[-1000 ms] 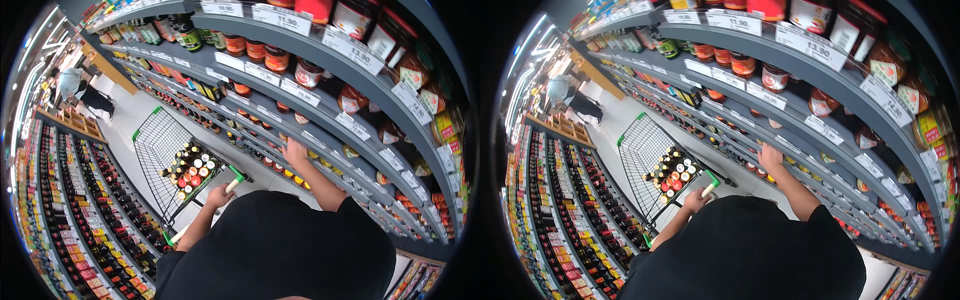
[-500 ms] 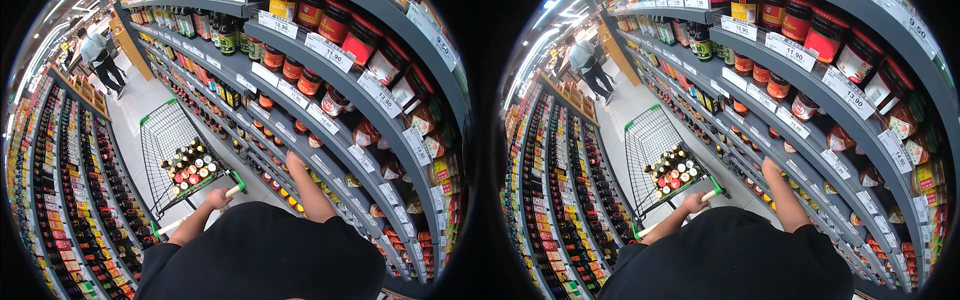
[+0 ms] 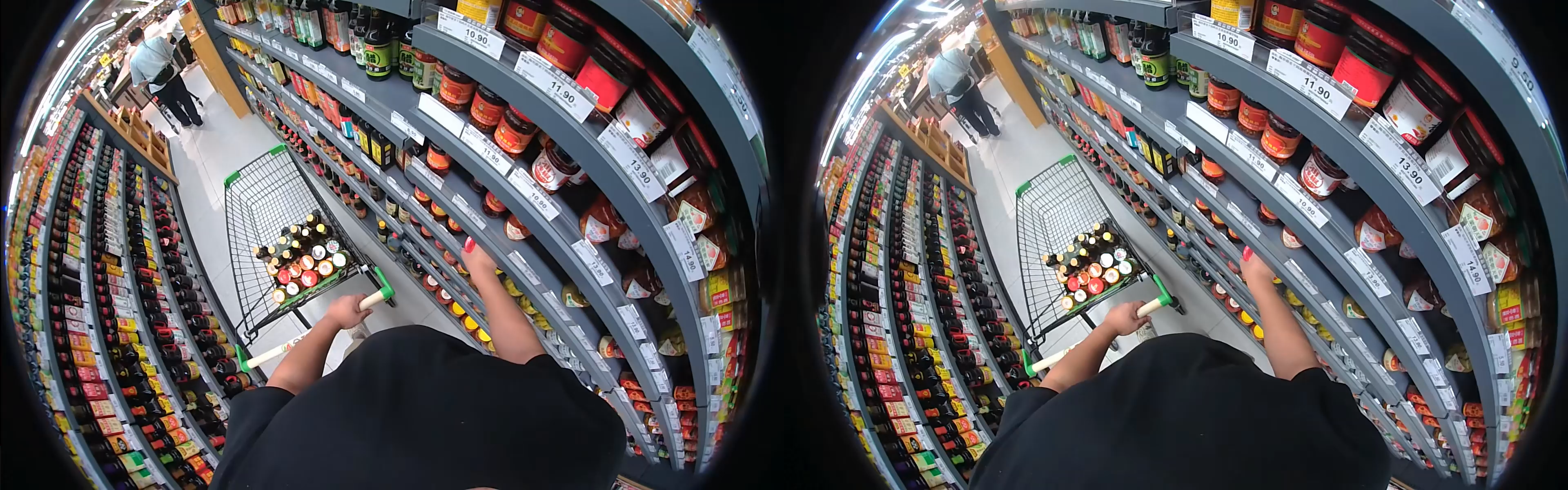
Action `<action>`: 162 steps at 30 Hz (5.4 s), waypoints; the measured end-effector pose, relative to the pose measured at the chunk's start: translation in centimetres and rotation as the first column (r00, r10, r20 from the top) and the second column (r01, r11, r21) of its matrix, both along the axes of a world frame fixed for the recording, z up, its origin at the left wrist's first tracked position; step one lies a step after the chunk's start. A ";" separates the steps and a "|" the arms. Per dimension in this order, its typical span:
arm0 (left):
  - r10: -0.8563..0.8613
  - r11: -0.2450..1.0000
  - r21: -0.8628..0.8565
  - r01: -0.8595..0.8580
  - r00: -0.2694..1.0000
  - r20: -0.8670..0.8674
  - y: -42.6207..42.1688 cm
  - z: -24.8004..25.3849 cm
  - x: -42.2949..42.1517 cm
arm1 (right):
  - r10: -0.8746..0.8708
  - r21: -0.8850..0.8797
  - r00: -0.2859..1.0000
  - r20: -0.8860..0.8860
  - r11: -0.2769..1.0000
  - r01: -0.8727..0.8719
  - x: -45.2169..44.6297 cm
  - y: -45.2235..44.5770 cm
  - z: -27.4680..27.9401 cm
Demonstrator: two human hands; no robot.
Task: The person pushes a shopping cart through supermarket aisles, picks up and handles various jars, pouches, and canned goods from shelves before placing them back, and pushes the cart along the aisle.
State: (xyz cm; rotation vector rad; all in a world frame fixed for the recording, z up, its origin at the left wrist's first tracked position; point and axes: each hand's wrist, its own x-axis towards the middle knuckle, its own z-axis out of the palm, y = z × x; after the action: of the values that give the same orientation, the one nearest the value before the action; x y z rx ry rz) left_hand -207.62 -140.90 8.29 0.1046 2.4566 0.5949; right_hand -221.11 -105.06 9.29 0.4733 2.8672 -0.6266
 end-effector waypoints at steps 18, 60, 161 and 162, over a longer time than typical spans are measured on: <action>0.107 0.980 0.196 -0.037 0.928 -0.357 -4.0 -0.1 -2.6 | -0.141 -0.963 0.957 0.252 -0.132 0.234 7.0 -9.2 3.4; -0.262 0.909 0.195 0.368 0.869 -0.419 -6.7 -1.5 -7.2 | -0.415 0.041 0.858 -0.303 0.894 0.447 3.4 -9.6 2.0; 0.222 0.960 0.063 -0.273 0.879 0.421 -31.7 -2.9 -9.0 | 0.873 0.024 0.478 0.099 0.478 -0.878 -4.2 -30.9 -1.9; 0.226 0.962 0.047 -0.269 0.881 0.416 -31.8 -3.3 -9.0 | 0.882 0.029 0.470 0.050 0.469 -0.883 -4.2 -30.8 -2.1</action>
State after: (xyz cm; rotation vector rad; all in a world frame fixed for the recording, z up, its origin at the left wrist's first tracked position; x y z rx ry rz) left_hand -216.67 -172.73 5.00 -0.2743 2.0425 0.7700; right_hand -225.31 -135.86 7.20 -0.9944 2.5557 -0.3098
